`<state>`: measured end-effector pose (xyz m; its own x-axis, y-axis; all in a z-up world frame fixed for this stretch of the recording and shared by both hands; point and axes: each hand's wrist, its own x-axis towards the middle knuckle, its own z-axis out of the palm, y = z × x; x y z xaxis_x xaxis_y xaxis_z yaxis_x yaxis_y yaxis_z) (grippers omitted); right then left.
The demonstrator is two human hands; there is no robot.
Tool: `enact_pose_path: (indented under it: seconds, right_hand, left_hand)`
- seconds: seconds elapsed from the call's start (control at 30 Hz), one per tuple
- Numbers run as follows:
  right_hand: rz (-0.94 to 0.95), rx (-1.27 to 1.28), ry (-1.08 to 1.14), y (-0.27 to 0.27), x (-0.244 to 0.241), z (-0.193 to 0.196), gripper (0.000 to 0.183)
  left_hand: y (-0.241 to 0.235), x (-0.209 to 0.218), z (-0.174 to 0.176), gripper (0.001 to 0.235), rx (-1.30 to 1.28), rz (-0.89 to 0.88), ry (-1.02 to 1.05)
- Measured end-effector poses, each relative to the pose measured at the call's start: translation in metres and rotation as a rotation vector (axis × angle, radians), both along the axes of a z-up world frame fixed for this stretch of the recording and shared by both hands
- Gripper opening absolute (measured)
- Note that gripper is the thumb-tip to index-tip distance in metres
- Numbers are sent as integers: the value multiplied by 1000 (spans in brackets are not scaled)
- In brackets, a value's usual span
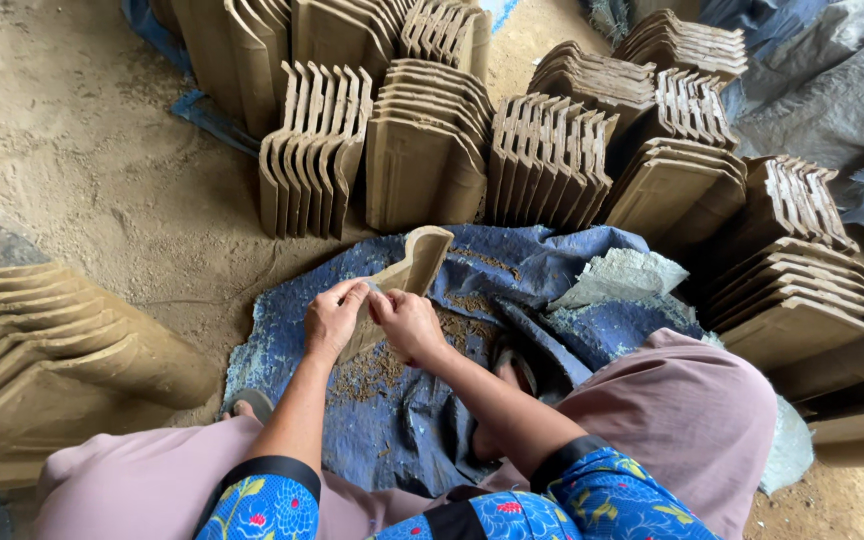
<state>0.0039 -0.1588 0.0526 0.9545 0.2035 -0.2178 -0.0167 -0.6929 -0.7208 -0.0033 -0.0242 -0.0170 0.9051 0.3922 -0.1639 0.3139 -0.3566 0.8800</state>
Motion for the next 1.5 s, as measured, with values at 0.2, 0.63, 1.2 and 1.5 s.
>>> enact_pose_path:
  seconds: [0.2, 0.63, 1.2, 1.5]
  right_hand:
    - [15, -222, -334, -35, 39, 6, 20]
    - [-73, -726, -701, -72, 107, -111, 3]
    - [-372, -259, -124, -105, 118, -50, 33]
    - [-238, -162, -44, -84, 124, -35, 40]
  left_hand:
    - [-3, -3, 14, 26, 11, -35, -70]
    - [-48, -11, 44, 25, 290, -176, -69]
    - [-78, -11, 23, 26, 369, -176, -142]
    - [-52, -3, 12, 23, 178, -92, -61]
